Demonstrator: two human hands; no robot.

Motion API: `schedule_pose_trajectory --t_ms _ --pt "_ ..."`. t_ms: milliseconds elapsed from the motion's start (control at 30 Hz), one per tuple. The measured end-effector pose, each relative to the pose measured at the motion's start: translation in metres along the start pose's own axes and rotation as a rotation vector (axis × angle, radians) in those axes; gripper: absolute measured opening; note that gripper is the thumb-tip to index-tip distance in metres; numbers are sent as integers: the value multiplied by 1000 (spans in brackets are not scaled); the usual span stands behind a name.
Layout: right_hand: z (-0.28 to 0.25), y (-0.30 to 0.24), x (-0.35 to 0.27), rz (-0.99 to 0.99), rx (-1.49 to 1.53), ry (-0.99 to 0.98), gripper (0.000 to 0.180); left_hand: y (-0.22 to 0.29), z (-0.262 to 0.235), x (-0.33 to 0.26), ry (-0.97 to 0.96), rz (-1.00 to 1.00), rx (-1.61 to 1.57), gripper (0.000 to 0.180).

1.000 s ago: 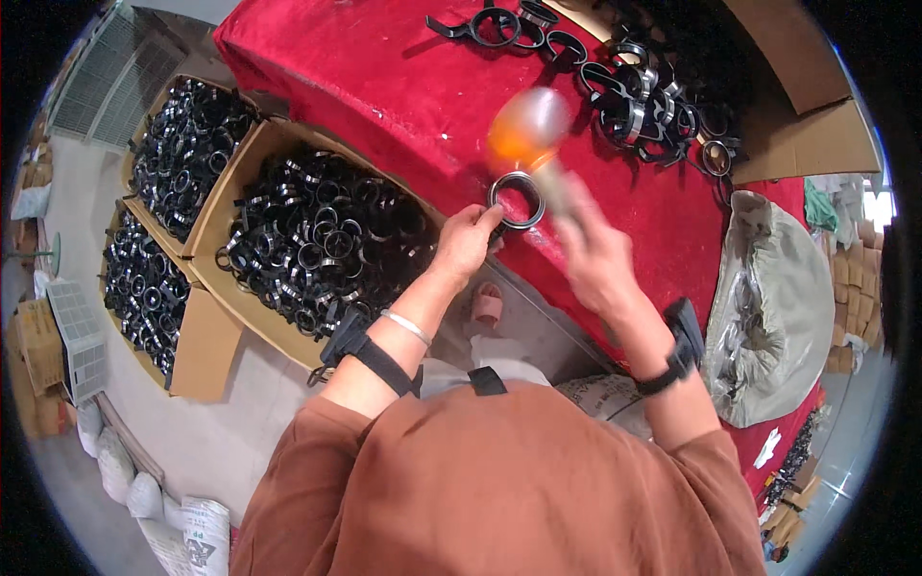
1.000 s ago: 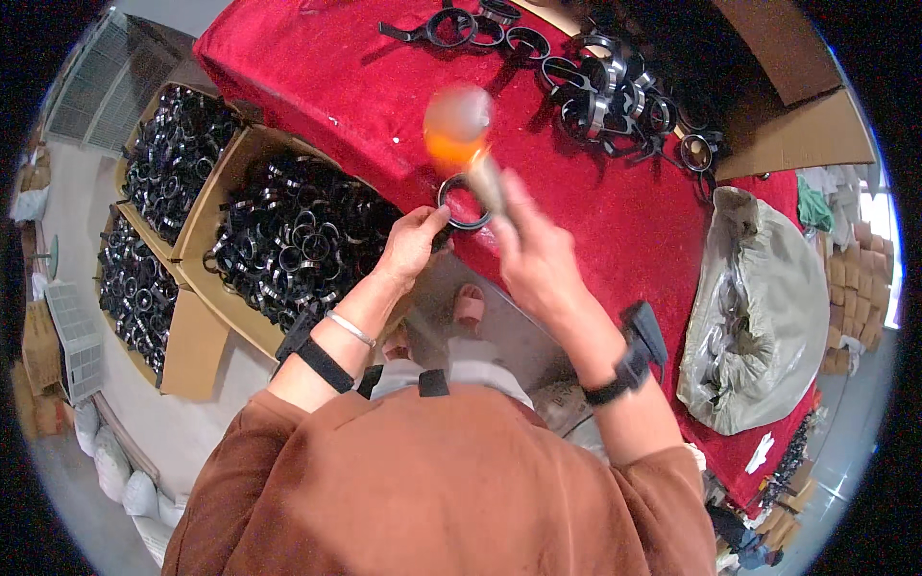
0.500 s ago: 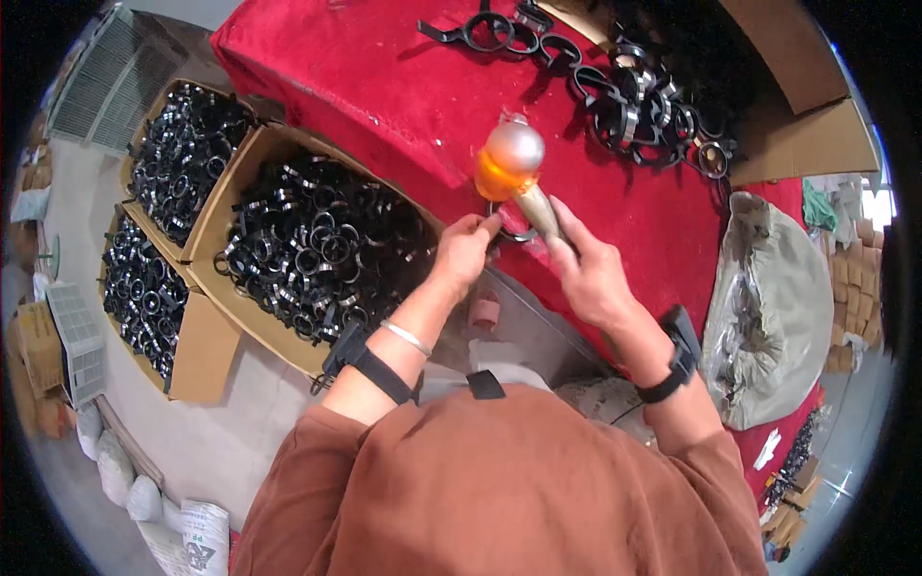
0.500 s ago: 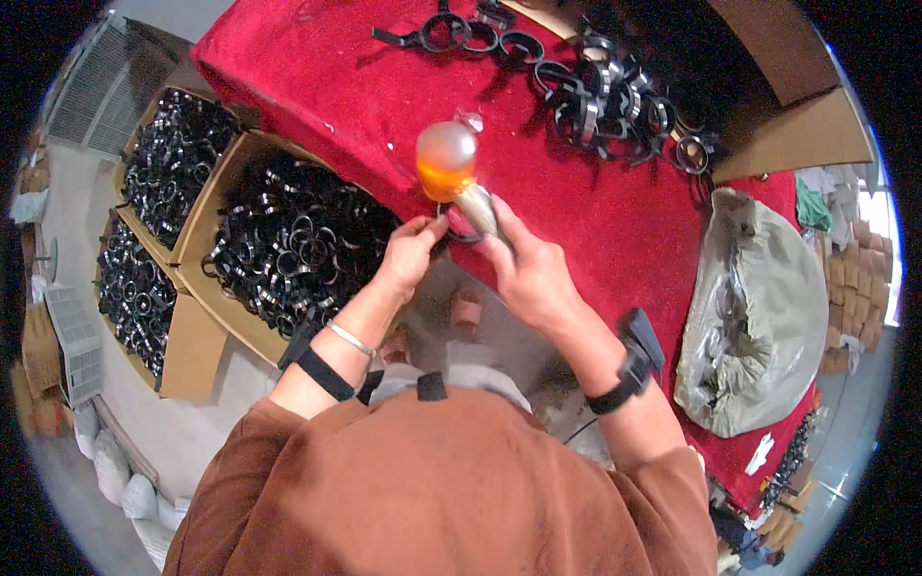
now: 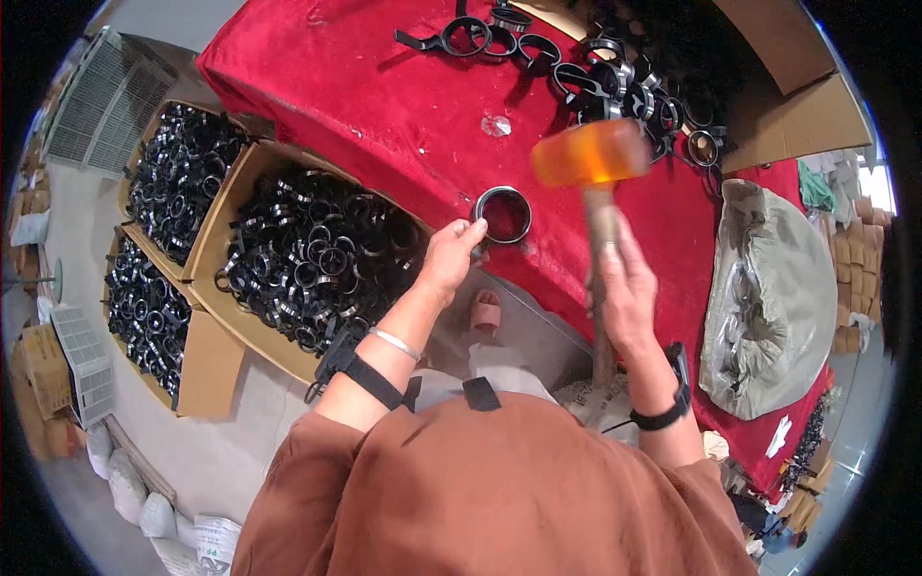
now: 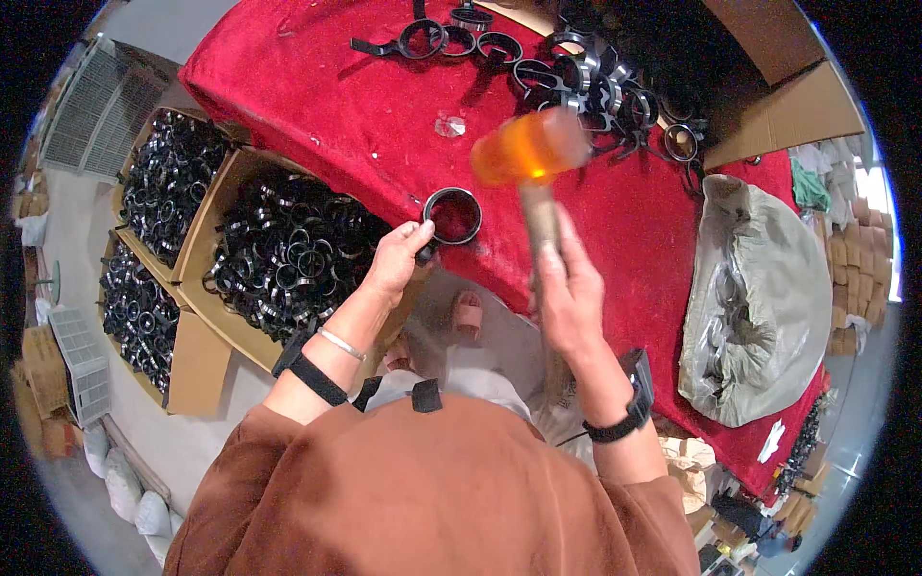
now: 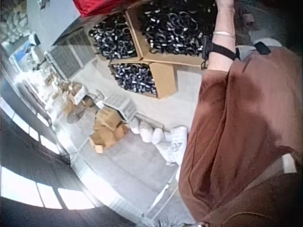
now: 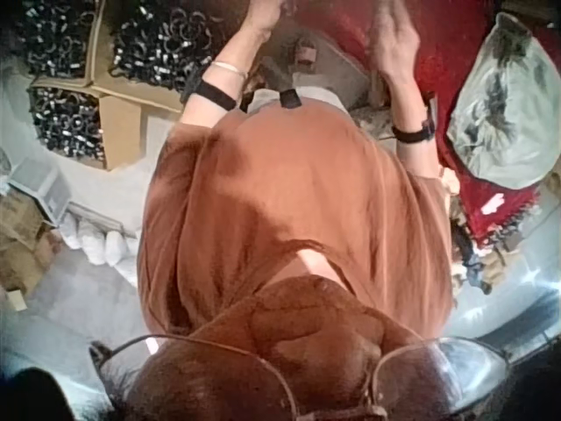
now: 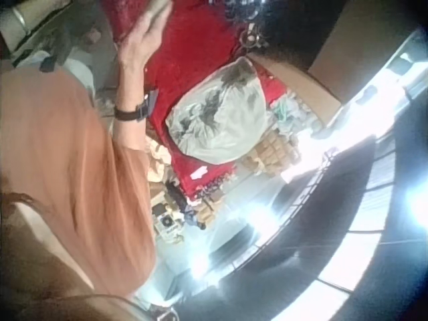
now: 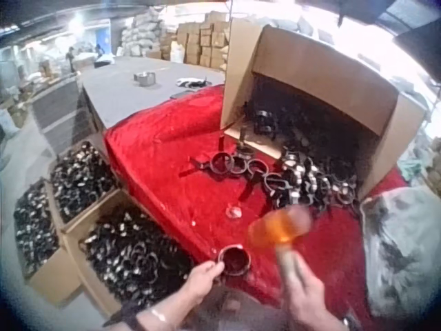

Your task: Assembling metal rings onto plastic components using a rubber mallet at a workstation.

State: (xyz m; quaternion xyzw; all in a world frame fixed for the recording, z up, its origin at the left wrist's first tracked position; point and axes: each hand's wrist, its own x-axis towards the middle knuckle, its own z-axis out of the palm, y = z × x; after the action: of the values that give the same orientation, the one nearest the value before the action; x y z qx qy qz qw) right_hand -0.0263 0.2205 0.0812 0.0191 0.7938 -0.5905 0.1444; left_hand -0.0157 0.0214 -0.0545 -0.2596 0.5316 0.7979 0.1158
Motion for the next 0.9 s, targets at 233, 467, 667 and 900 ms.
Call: schedule_pose_trajectory --t_ms 233,467,667,900 --pt "6 69 -45 -382 -413 43 50 0 6 0 1 14 2 27" --pt "-3 36 -55 -303 -215 14 53 2 3 -5 8 4 -20 28" --pt "3 75 -43 -107 -368 -71 53 5 7 3 -20 24 -16 25" --pt "-45 74 -38 -90 -349 70 51 0 -68 -28 87 126 200 27"
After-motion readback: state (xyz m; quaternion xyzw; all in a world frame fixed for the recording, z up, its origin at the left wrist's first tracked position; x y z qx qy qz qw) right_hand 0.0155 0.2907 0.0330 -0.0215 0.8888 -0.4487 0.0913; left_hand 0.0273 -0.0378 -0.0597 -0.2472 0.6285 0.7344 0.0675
